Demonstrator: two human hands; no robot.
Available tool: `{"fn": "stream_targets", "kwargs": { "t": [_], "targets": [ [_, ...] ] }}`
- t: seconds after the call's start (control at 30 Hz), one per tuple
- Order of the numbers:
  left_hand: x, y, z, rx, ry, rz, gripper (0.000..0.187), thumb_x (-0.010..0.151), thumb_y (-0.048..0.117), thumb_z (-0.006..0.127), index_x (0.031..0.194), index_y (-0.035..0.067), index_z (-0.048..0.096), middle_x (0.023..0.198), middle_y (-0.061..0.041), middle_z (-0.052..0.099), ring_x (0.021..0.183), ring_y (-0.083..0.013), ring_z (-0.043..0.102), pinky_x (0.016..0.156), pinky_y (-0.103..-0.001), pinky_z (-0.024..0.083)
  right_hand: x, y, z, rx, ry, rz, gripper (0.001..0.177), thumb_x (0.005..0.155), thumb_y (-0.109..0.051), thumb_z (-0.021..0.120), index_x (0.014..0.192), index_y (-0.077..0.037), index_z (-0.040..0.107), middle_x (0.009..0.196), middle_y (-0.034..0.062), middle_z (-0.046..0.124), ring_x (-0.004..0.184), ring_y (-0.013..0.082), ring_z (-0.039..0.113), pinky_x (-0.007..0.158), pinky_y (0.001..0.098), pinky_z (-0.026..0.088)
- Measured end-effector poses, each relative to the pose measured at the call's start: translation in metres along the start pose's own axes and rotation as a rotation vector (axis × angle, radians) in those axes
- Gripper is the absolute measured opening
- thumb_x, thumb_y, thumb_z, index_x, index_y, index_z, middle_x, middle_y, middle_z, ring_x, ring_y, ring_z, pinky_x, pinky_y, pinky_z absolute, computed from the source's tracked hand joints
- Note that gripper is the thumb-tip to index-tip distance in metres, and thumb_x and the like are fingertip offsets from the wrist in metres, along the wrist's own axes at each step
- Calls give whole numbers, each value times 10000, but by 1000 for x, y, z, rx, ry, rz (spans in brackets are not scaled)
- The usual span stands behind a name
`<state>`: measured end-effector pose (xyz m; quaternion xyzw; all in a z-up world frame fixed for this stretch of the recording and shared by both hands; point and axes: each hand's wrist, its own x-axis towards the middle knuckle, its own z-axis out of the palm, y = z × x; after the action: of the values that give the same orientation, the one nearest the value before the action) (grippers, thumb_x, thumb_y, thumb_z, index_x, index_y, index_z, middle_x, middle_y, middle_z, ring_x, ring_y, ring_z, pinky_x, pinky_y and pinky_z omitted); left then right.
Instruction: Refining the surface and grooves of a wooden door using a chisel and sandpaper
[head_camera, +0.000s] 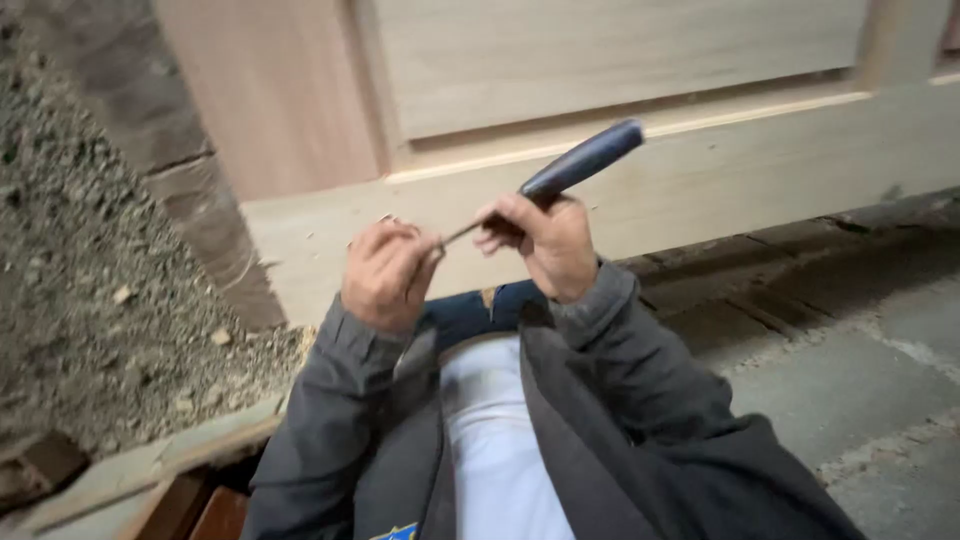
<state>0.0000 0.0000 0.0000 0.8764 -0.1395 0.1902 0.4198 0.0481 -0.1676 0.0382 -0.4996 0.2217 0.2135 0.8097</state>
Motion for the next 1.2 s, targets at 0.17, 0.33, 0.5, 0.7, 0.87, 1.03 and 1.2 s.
{"fn": "stream_targets", "kwargs": {
  "t": [0.17,0.33,0.5,0.7,0.87,1.03,1.2],
  "targets": [
    [9,33,-8,-425,-153,-388,68,772,114,593,743,66,631,586,-64,560,585,-214,564,588,-327,454,-24,-47,-36,-723,-133,-57,207,763,-131,606,606,-2,569,525,120,598,482,145,581,452,270,479],
    [5,30,-24,-671,11,-912,94,764,58,568,708,13,628,453,-93,538,419,-151,517,472,-276,459,-11,-63,-95,-1112,-54,-176,158,754,-157,633,632,-59,615,493,87,576,438,144,524,439,269,417],
    [-4,-3,-34,-820,535,-904,166,868,32,445,714,-16,485,624,-215,533,563,-220,578,558,-243,499,32,35,-89,-1251,-695,-931,261,812,-294,459,952,-102,568,1095,144,506,1085,339,427,938,428,287],
    [-11,-53,-17,-819,707,-871,94,880,82,477,846,-3,498,606,-163,488,686,-258,603,789,-369,532,44,76,9,-1429,-721,-983,386,859,-311,401,1205,-140,421,1330,107,335,1274,272,240,1037,409,5],
    [0,-56,-3,-515,752,-944,78,854,75,531,806,13,524,637,-128,515,664,-198,581,687,-273,498,66,55,-23,-1289,-704,-1333,255,825,-101,444,1040,-5,540,1111,205,498,1071,346,479,917,410,351],
    [-7,-64,12,-56,556,-892,91,888,68,567,806,28,574,671,-102,541,646,-171,511,632,-283,425,84,-13,-66,-1204,-706,-1371,177,812,-73,435,896,27,554,852,186,537,799,336,550,748,434,435],
    [-7,-76,26,693,457,-582,168,746,145,609,645,62,505,812,-58,469,781,-250,489,749,-319,384,104,-77,-107,-462,-409,14,331,906,-224,368,813,49,530,591,197,544,479,246,565,379,311,475]
  ]
}}
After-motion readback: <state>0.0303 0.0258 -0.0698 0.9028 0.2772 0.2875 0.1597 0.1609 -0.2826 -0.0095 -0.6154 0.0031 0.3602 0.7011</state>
